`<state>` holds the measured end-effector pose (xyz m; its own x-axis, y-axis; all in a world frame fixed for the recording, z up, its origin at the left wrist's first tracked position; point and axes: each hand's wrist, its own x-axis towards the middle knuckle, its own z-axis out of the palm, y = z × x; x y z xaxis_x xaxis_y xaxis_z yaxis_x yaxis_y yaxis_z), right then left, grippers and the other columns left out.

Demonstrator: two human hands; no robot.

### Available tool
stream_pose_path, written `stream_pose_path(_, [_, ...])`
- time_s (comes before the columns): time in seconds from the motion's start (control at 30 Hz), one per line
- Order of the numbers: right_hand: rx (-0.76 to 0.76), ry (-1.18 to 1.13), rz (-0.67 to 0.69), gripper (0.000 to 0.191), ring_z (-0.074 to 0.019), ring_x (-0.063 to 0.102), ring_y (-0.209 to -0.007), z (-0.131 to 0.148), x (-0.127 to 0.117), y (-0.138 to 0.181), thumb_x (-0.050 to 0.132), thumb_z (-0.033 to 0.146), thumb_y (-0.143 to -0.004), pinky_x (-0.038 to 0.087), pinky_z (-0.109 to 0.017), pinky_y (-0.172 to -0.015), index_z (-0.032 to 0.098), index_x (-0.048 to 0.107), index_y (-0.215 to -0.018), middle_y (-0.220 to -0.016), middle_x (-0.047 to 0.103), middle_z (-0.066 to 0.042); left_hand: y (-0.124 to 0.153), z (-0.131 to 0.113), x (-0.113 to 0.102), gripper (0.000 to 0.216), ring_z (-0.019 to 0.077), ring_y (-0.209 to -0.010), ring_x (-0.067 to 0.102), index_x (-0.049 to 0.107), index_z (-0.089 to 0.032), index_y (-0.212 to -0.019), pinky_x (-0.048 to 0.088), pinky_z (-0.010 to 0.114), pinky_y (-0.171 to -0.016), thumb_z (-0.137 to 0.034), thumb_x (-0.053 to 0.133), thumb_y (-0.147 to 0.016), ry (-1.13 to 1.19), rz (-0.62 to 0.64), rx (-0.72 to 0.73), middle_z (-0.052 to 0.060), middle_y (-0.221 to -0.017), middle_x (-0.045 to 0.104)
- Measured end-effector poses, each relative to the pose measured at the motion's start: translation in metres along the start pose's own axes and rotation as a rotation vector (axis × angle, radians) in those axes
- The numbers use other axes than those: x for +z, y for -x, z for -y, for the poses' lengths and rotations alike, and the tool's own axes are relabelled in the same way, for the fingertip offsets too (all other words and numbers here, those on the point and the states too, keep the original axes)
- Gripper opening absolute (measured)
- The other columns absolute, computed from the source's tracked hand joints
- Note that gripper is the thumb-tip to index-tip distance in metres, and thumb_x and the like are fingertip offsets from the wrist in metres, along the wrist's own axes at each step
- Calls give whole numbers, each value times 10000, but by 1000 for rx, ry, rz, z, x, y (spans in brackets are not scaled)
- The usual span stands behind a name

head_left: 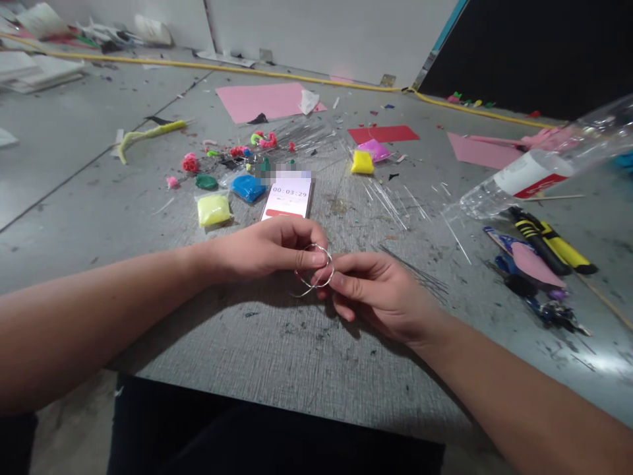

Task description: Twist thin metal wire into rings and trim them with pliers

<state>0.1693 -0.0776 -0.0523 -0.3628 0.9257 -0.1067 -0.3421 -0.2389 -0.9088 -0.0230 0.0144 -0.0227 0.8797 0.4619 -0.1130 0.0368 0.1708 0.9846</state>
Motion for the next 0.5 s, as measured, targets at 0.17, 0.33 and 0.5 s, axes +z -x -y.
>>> stream_pose_path(0.17, [29, 16, 39, 107, -100, 586, -627, 1, 1, 1, 824, 345, -834, 452, -210, -478, 247, 821, -876, -803, 717, -19, -1, -2, -4, 191, 122, -668, 665, 645, -135, -801, 514, 239, -632, -227, 810, -830, 6, 62, -16, 24, -720, 715])
stream_pose_path(0.33, [0, 4, 56, 104, -81, 552, -589, 1, 1, 1, 771, 339, -891, 435, -206, -491, 237, 787, -891, -776, 684, 3, -1, -1, -5, 243, 99, -626, 621, 637, -137, -776, 495, 212, -588, -284, 825, -820, -9, 17, 4, 7, -695, 693])
stream_pose_path(0.5, [-15, 24, 35, 125, -87, 539, -575, -1, -1, 1, 770, 351, -891, 423, -225, -501, 231, 749, -861, -764, 676, 10, 2, -1, -2, 255, 116, -667, 653, 656, -151, -821, 530, 223, -618, -313, 852, -790, -8, -11, 32, 18, -746, 719])
